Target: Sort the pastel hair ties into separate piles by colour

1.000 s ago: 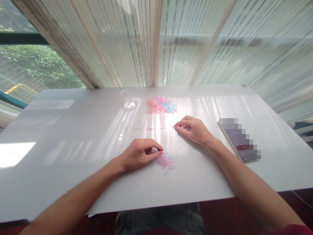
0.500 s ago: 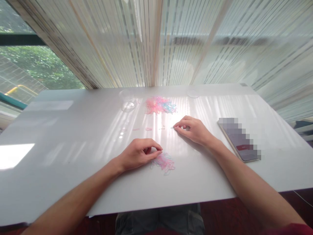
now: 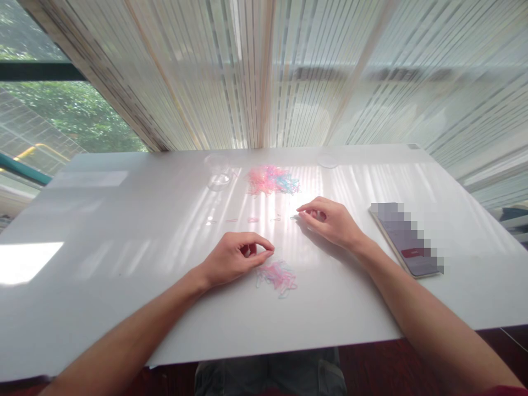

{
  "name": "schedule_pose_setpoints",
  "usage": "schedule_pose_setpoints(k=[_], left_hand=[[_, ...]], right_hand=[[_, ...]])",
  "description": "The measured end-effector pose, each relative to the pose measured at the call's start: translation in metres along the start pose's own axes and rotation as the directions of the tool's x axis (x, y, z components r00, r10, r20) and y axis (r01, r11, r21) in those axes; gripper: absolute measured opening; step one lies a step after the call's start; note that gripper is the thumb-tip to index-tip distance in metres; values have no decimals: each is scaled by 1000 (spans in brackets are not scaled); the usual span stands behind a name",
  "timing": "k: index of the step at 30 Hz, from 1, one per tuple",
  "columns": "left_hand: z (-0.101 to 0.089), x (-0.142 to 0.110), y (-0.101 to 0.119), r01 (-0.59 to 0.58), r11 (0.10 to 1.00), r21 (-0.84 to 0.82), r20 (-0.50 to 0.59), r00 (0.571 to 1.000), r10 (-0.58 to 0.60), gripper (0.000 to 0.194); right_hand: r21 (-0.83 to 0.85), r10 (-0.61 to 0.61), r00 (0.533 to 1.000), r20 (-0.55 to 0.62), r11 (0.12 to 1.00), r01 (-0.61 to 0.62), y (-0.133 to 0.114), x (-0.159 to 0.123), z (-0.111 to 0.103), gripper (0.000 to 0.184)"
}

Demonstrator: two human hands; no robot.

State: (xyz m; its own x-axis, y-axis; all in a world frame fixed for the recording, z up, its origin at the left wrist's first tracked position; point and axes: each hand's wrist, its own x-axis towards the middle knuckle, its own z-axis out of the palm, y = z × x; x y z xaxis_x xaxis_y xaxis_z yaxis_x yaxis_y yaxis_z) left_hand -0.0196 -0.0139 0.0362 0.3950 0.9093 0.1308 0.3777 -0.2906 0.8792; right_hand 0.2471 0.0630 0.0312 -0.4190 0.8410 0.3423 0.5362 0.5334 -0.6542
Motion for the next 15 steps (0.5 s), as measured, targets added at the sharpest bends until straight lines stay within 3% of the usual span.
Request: schedule_pose_setpoints(k=[8,15], left_hand=[[-1,0,-1,74,995,-62,-27,997,-76,15],[-1,1,-1,99,993,-67,-16,995,-101,17]], right_hand=[[162,-287,955,70,948,273,-32,-16,15,12],[202,-337,929,151,931,304,-36,-22,24,7]])
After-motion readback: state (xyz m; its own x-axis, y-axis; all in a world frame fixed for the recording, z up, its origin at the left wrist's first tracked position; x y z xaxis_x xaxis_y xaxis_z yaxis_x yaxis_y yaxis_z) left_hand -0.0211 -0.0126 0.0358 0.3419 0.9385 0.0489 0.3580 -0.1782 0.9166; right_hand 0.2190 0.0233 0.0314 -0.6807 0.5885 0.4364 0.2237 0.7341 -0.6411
